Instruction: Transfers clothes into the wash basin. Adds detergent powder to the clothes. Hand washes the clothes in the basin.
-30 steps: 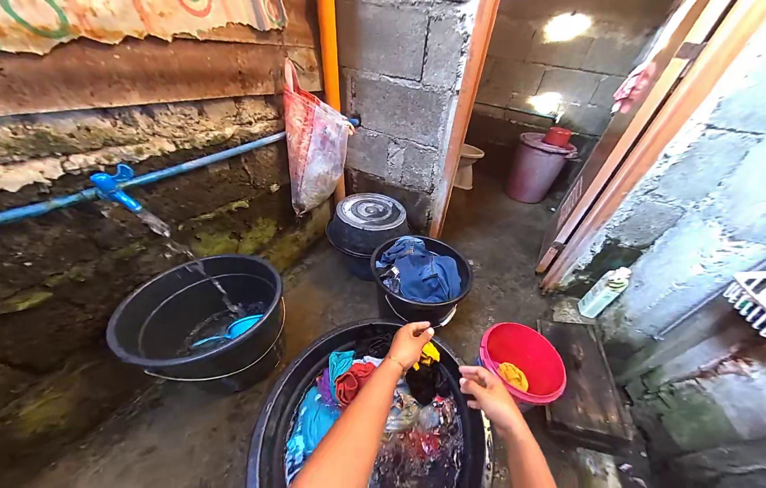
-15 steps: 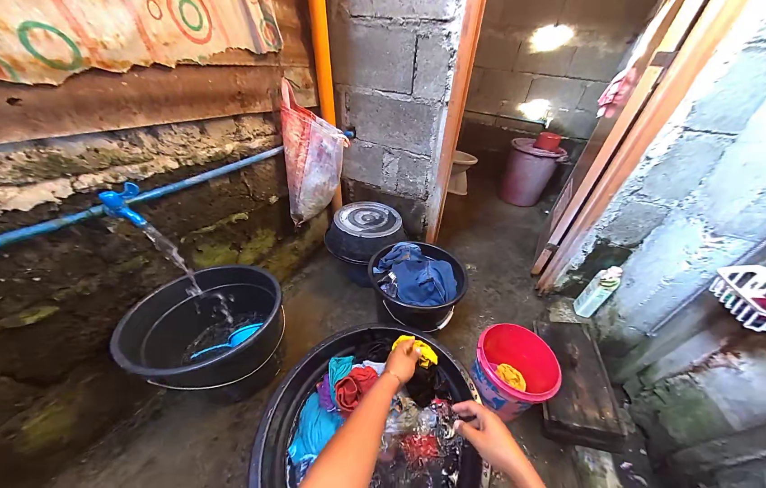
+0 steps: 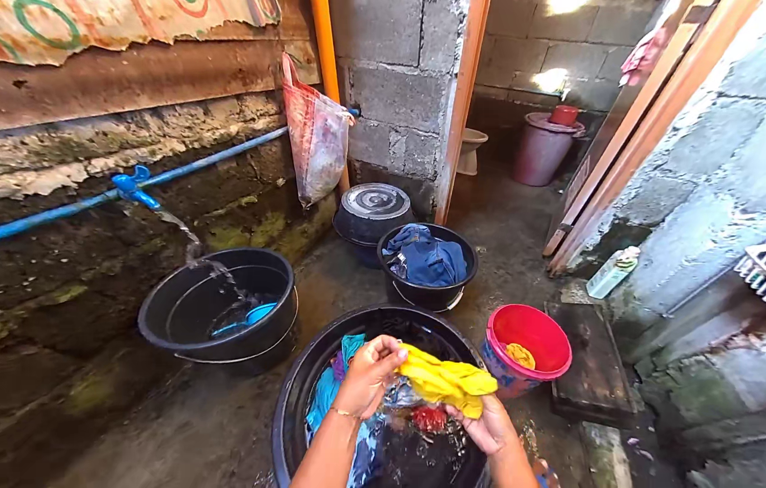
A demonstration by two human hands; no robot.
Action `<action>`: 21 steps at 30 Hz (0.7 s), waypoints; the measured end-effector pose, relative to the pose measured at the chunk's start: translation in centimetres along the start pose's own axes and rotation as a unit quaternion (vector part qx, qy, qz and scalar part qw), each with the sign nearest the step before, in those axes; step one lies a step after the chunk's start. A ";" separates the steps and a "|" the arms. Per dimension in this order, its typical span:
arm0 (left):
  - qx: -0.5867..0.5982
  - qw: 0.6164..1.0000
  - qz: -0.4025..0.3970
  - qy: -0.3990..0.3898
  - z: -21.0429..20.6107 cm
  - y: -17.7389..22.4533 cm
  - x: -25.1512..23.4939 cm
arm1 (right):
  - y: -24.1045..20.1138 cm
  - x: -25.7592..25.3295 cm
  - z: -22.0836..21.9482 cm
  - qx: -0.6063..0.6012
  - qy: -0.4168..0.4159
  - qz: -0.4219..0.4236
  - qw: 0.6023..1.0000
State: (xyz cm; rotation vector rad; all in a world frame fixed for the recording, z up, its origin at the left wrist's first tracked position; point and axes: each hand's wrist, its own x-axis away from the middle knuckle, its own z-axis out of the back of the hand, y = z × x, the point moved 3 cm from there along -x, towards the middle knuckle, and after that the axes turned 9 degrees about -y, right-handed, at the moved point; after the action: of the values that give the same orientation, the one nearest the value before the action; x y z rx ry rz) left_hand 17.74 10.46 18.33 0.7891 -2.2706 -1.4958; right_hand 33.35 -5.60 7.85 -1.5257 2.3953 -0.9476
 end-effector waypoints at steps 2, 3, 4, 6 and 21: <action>-0.057 0.989 0.057 0.125 3.4 -3.0 1.8 | 0.3 0.4 -0.2 0.170 0.021 -0.024 0.985; -0.097 0.976 0.092 0.174 5.1 -4.4 2.7 | 0.4 0.2 -0.3 0.263 0.023 -0.035 0.964; -0.135 0.962 0.129 0.198 6.5 -5.8 3.5 | 0.5 -0.1 -0.5 0.335 0.019 -0.040 0.941; -0.200 0.945 0.183 0.182 7.6 -7.9 4.9 | 0.7 -0.3 -1.6 0.390 0.001 -0.054 0.919; -0.290 0.947 0.134 0.037 2.5 -10.8 2.8 | -0.5 -0.9 -7.9 0.586 -0.092 -0.048 0.803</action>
State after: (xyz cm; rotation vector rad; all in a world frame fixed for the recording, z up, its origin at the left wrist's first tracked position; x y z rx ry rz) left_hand 17.15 7.36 7.32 0.3377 -1.6511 -1.8180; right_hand 30.69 -1.54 14.13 -1.0860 1.0671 -1.7039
